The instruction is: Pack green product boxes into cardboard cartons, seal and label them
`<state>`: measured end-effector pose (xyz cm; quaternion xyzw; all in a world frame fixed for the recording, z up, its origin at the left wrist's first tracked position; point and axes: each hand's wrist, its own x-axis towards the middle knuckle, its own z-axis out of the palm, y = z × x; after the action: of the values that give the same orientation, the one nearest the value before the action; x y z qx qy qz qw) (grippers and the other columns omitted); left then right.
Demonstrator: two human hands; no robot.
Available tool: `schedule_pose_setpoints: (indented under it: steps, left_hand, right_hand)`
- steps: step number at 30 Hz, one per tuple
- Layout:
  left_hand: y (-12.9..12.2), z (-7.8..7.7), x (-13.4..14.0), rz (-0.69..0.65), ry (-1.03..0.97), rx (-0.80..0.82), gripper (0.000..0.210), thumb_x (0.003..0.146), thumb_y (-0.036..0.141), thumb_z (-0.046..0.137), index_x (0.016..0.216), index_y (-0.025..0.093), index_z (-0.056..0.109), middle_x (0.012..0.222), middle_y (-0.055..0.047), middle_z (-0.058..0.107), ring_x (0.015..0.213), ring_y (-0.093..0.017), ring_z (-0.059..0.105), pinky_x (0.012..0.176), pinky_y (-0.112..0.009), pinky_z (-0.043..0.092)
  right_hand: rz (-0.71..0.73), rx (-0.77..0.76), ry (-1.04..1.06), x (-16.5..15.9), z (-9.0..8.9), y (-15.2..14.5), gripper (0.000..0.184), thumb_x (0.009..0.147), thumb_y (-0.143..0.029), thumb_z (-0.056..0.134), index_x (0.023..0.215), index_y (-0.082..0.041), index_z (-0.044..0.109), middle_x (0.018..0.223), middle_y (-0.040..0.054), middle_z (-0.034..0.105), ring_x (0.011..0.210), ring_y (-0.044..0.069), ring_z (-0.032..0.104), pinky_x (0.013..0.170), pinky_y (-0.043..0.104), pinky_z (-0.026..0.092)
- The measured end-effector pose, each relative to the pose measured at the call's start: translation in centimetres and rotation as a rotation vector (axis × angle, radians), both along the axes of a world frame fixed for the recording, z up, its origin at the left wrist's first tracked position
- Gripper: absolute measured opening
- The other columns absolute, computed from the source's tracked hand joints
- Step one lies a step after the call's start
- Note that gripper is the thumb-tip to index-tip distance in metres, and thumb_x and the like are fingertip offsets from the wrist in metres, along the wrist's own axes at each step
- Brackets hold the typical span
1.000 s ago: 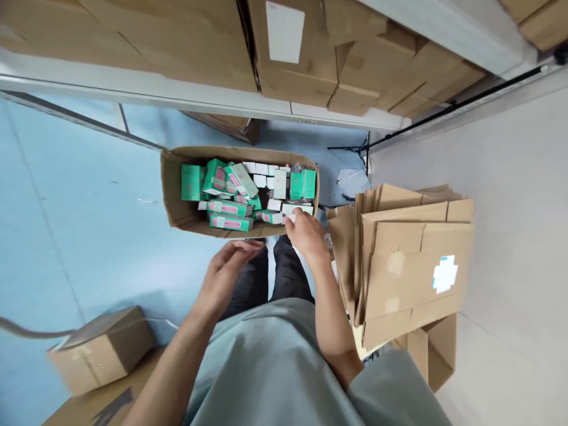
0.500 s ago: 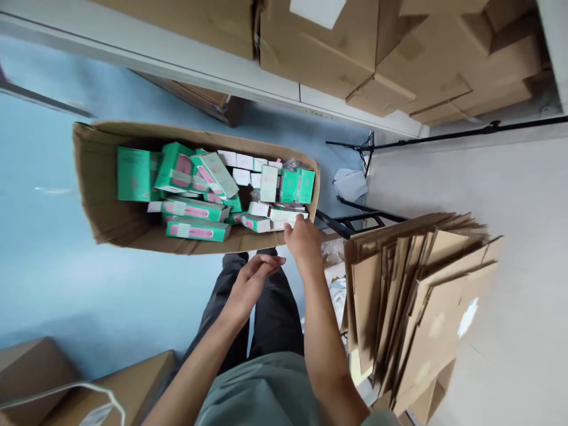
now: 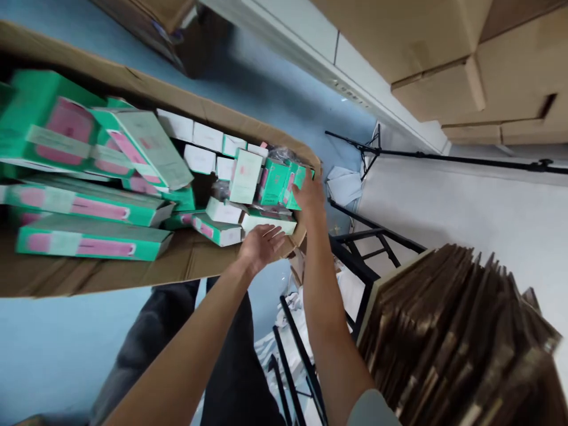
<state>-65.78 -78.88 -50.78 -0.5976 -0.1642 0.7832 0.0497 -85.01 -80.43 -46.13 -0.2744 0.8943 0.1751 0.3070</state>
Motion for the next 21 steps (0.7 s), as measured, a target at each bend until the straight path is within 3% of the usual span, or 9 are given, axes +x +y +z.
schedule_pose_setpoints:
  steps: [3,5,8,11,14,16,18,21]
  left_hand:
    - [1.4,-5.7,-2.7,0.075,-0.002,0.022,0.003,0.097,0.024,0.058,0.096,0.025,0.061,0.107,-0.007,0.072,0.102,-0.021,0.071,0.102,-0.036,0.058]
    - [2.3,-8.5,-4.7,0.123,0.019,0.038,0.005,0.099,0.028,0.057,0.096,0.026,0.061,0.109,-0.005,0.072,0.104,-0.02,0.07,0.104,-0.034,0.057]
    - [3.4,-11.5,-7.2,0.187,0.054,0.064,0.009,0.102,0.033,0.056,0.1,0.027,0.063,0.116,-0.007,0.074,0.109,-0.02,0.071,0.104,-0.033,0.056]
    - [3.8,-13.2,-8.2,0.236,0.095,0.098,0.019,0.102,0.035,0.054,0.11,0.025,0.068,0.122,-0.013,0.076,0.113,-0.025,0.072,0.102,-0.038,0.059]
    - [3.6,-13.7,-7.8,0.281,0.124,0.155,0.026,0.101,0.034,0.054,0.118,0.022,0.069,0.122,-0.016,0.077,0.112,-0.027,0.074,0.099,-0.04,0.061]
    - [3.4,-13.3,-6.9,0.3,0.114,0.182,0.026,0.099,0.031,0.056,0.12,0.02,0.069,0.118,-0.016,0.077,0.109,-0.026,0.074,0.096,-0.038,0.061]
    - [3.0,-12.1,-5.6,0.299,0.086,0.174,0.023,0.1,0.029,0.057,0.117,0.02,0.068,0.112,-0.013,0.076,0.102,-0.025,0.074,0.093,-0.035,0.062]
    - [2.2,-9.0,-3.1,0.278,0.057,0.153,0.022,0.101,0.029,0.057,0.116,0.019,0.068,0.107,-0.012,0.075,0.095,-0.023,0.074,0.088,-0.033,0.063]
  right_hand:
    - [0.059,-0.004,0.045,-2.4,-5.8,0.5,0.074,0.111,-0.035,0.057,0.177,-0.011,0.032,0.181,0.0263,0.034,0.171,0.037,0.032,0.137,0.056,0.036]
    - [0.089,-0.006,0.047,-3.5,-8.6,1.2,0.074,0.111,-0.034,0.059,0.176,-0.01,0.034,0.181,0.027,0.034,0.171,0.038,0.032,0.139,0.059,0.031]
    - [0.112,-0.008,0.045,-4.4,-11.1,2.1,0.073,0.111,-0.035,0.057,0.175,-0.009,0.036,0.18,0.0284,0.038,0.168,0.04,0.036,0.138,0.062,0.029]
    - [0.132,-0.006,0.066,-4.5,-12.1,2.5,0.069,0.114,-0.036,0.053,0.174,-0.008,0.037,0.177,0.0282,0.043,0.164,0.039,0.041,0.136,0.058,0.032]
    - [0.154,0.002,0.079,-4.0,-11.8,2.4,0.062,0.115,-0.036,0.053,0.17,-0.008,0.045,0.17,0.0272,0.05,0.159,0.038,0.046,0.134,0.054,0.035]
    - [0.157,0.003,0.055,-3.3,-11.1,2.3,0.058,0.115,-0.035,0.053,0.167,-0.01,0.05,0.165,0.0255,0.054,0.156,0.038,0.048,0.133,0.054,0.036]
    - [0.148,-0.007,0.027,-2.1,-10.0,2.2,0.056,0.115,-0.035,0.054,0.166,-0.013,0.051,0.164,0.0237,0.056,0.156,0.037,0.048,0.132,0.055,0.038]
    - [0.127,-0.028,0.008,0.9,-7.1,1.7,0.06,0.114,-0.035,0.055,0.17,-0.014,0.046,0.168,0.0232,0.053,0.158,0.037,0.046,0.132,0.054,0.038]
